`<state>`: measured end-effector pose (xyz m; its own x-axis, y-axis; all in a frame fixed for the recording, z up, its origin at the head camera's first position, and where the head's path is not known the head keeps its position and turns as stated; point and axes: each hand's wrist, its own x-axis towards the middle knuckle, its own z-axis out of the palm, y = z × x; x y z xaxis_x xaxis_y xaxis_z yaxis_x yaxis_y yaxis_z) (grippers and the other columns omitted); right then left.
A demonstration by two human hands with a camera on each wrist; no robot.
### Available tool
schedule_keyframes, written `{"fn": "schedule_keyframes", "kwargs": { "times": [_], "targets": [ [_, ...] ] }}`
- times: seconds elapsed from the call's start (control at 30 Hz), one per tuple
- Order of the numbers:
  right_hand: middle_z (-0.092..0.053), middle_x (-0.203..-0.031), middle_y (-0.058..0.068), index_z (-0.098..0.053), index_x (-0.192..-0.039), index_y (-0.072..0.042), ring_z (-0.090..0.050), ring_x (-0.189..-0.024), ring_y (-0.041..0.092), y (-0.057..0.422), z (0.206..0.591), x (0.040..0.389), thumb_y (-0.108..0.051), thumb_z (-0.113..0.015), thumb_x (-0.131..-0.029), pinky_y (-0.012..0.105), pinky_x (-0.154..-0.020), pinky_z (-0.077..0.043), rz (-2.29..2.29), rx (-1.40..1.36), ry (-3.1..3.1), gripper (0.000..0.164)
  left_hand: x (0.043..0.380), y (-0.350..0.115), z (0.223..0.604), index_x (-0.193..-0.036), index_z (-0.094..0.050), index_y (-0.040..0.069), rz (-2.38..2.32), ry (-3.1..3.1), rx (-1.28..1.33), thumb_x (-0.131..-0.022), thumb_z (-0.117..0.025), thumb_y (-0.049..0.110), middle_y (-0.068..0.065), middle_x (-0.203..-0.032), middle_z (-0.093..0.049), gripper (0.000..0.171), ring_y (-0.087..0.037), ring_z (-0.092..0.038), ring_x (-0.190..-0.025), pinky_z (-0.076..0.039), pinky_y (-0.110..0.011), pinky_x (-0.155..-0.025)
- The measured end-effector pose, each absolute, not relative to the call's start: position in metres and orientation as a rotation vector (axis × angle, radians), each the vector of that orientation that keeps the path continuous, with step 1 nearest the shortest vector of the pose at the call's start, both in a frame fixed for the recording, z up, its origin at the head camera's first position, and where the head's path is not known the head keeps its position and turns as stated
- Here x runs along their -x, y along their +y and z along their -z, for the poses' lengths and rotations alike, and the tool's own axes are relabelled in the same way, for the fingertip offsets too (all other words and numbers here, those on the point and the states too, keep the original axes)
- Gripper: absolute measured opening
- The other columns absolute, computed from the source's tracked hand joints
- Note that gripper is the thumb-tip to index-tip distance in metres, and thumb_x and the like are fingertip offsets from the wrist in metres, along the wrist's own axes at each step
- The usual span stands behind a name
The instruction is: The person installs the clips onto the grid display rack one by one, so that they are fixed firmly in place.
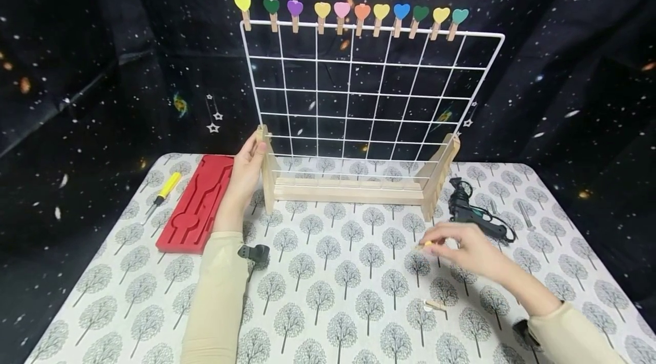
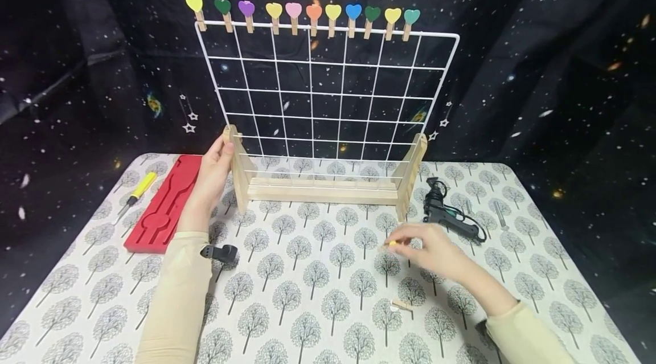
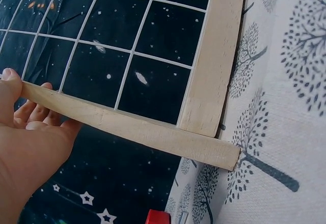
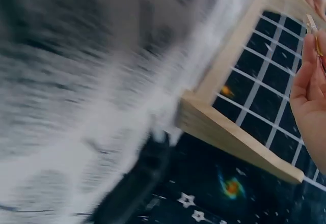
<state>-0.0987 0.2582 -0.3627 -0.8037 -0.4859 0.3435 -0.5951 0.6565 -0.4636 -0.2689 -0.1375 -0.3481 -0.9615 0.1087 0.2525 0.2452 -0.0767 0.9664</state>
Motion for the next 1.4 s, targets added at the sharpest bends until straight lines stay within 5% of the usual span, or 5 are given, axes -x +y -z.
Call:
{"fn": "schedule_keyframes", "kwargs": {
  "times": [0.27,0.63,0.9,1.17,1.4],
  "targets": [
    [-0.064,-0.086,-0.002,-0.066,-0.092,-0.010,-0.056,-0.079,0.007,0.251,0.290,0.134,-0.008,-0.064,-0.077,0.020,-0.078,-0.045,-1.069,-0.560,-2.600,0.016,0.268,-0.138,0.351,-0.136,-0.029,0.019,2.202,-2.073,0.408,-0.090,-0.042,0.032,-0.003,-0.138,-0.032,0.050,-0.013,-0.029,-0.126,-0.023,-0.031,-0.105],
    [-0.064,-0.092,0.010,-0.063,-0.095,0.009,-0.060,-0.080,0.012,0.256,0.194,0.180,0.003,-0.060,-0.077,0.016,-0.074,-0.047,-1.440,-0.548,-2.045,0.019,0.267,-0.138,0.350,-0.135,-0.031,0.022,2.222,-2.057,0.395,-0.089,-0.044,0.032,-0.001,-0.137,-0.034,0.049,-0.012,-0.031,-0.125,-0.023,-0.031,-0.104],
    [-0.067,-0.081,0.013,-0.063,-0.088,0.014,-0.063,-0.071,0.016,0.255,0.156,0.204,0.007,-0.071,-0.064,0.018,-0.070,-0.050,-1.684,-0.511,-1.772,0.026,0.270,-0.140,0.349,-0.135,-0.031,0.021,2.223,-2.037,0.428,-0.089,-0.044,0.030,-0.004,-0.138,-0.034,0.049,-0.014,-0.031,-0.125,-0.024,-0.033,-0.104],
    [-0.065,-0.084,0.016,-0.062,-0.091,0.015,-0.060,-0.073,0.018,0.250,0.134,0.210,0.002,-0.064,-0.073,0.021,-0.072,-0.046,-1.619,-0.593,-1.685,0.022,0.272,-0.140,0.353,-0.136,-0.030,0.019,2.226,-2.028,0.436,-0.090,-0.043,0.029,-0.004,-0.139,-0.032,0.049,-0.013,-0.030,-0.126,-0.024,-0.031,-0.104],
    [-0.065,-0.081,0.015,-0.063,-0.087,0.013,-0.057,-0.067,0.016,0.249,0.114,0.206,0.002,-0.068,-0.068,0.017,-0.060,-0.043,-1.543,-0.525,-1.638,0.022,0.273,-0.139,0.352,-0.136,-0.029,0.018,2.227,-2.016,0.454,-0.090,-0.043,0.027,-0.004,-0.139,-0.032,0.049,-0.012,-0.029,-0.126,-0.024,-0.030,-0.104]
  ]
}}
